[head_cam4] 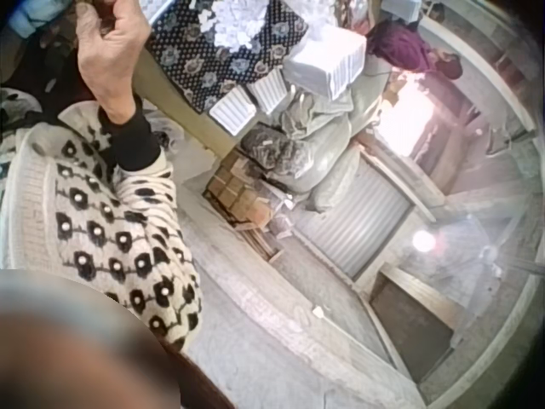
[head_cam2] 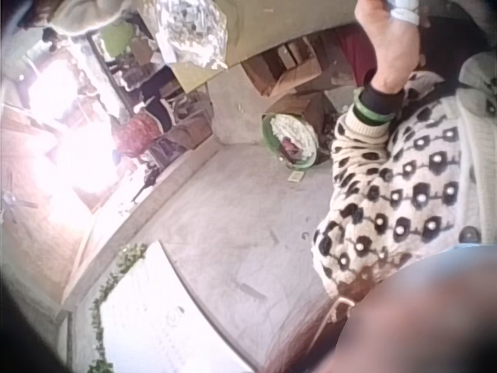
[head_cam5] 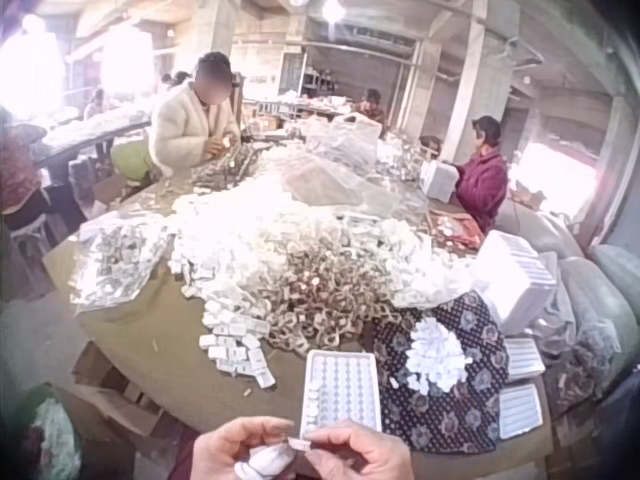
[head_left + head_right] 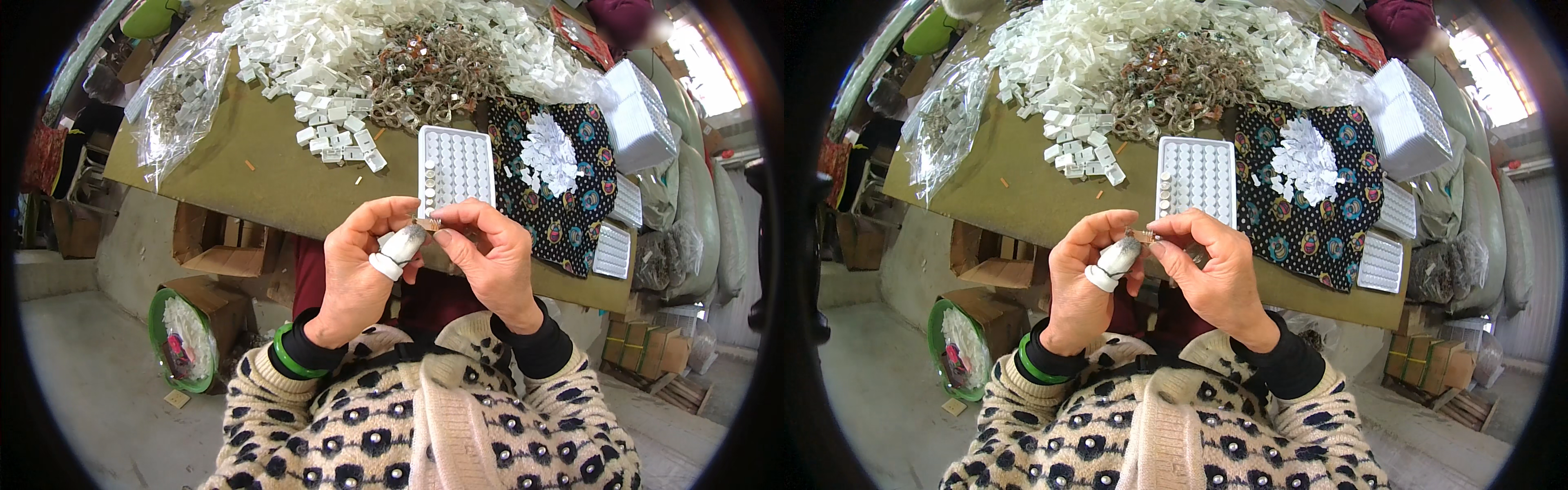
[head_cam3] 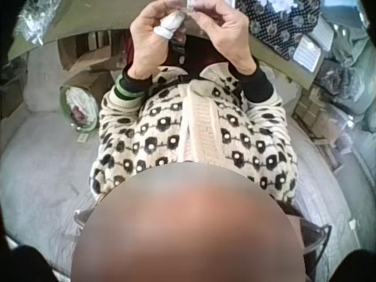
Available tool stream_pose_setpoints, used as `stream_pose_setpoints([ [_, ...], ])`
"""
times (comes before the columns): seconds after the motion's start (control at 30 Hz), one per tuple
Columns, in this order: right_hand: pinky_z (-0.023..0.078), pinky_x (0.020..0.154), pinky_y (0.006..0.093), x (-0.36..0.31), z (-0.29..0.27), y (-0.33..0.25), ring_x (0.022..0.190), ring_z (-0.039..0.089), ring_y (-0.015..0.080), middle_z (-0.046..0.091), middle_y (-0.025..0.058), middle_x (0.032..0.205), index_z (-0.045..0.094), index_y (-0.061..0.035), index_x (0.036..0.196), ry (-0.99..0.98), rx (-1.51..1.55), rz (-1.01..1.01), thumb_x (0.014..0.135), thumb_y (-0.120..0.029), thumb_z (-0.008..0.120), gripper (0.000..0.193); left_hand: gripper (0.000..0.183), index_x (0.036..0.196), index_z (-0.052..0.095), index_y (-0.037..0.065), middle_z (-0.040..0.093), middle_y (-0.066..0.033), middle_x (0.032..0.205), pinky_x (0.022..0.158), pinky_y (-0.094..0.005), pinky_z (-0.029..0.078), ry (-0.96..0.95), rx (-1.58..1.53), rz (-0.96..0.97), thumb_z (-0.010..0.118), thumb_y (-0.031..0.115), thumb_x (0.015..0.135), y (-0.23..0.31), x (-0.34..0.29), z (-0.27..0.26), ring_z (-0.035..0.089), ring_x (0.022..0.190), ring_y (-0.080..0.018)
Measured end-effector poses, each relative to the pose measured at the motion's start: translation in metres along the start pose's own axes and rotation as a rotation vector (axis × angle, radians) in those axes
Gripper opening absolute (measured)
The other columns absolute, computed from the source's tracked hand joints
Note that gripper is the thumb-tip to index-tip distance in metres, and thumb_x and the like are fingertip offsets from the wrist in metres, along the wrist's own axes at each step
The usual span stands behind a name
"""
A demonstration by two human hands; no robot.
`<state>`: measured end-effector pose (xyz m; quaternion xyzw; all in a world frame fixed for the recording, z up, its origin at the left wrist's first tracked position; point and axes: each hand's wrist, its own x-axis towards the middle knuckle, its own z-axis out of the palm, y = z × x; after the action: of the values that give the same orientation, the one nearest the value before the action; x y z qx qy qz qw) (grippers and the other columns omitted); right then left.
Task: The person repeatedly picks small white plastic housings and metal clips from a table, inserts the clips into the housings, and places the assembled units into a white tray. The person handles items one at a time and continues the cycle throughout the clip.
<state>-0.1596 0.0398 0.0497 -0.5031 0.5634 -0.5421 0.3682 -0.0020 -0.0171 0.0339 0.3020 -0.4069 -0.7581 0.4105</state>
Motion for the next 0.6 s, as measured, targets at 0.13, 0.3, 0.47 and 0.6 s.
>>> stream_pose_setpoints([
  [0.13,0.051,0.069,0.0248,0.001,-0.001,-0.001,0.076,0.064,0.0126,0.068,0.0066,0.087,0.068,0.0031,0.099,0.03,-0.052,-0.003,0.089,-0.002,0.068,0.011,0.015,0.108,0.059,0.0,0.068,-0.0108,0.088,0.051,-0.0236,0.051,-0.095,-0.302,-0.149,0.063,0.005,0.095,-0.001,0.002,-0.006,0.064,0.065,-0.0131],
  [0.3,0.05,0.063,0.026,0.004,-0.005,-0.005,0.072,0.064,0.015,0.065,0.0082,0.084,0.069,0.0021,0.097,-0.049,-0.272,-0.203,0.086,0.002,0.069,0.011,0.016,0.105,0.06,0.002,0.068,-0.0114,0.086,0.051,-0.026,0.051,-0.212,-0.456,-0.226,0.065,0.014,0.096,-0.003,0.002,-0.013,0.065,0.065,-0.0154],
  [0.47,0.048,0.062,0.0241,0.002,-0.008,-0.004,0.071,0.062,0.0128,0.065,0.0071,0.083,0.07,0.0013,0.093,-0.056,-0.184,-0.208,0.083,0.005,0.069,0.011,0.022,0.101,0.06,0.006,0.061,-0.0081,0.078,0.045,-0.0242,0.04,-0.299,-0.461,-0.312,0.064,0.027,0.097,-0.005,0.0,-0.013,0.057,0.059,-0.015],
  [0.6,0.045,0.063,0.0215,-0.005,-0.003,0.0,0.072,0.058,0.0091,0.064,0.0042,0.085,0.07,0.0008,0.091,-0.026,0.116,-0.036,0.083,0.005,0.068,0.009,0.024,0.101,0.059,0.007,0.056,-0.006,0.076,0.043,-0.0241,0.036,-0.361,-0.515,-0.371,0.067,0.029,0.095,-0.007,-0.001,-0.014,0.053,0.059,-0.0158],
])
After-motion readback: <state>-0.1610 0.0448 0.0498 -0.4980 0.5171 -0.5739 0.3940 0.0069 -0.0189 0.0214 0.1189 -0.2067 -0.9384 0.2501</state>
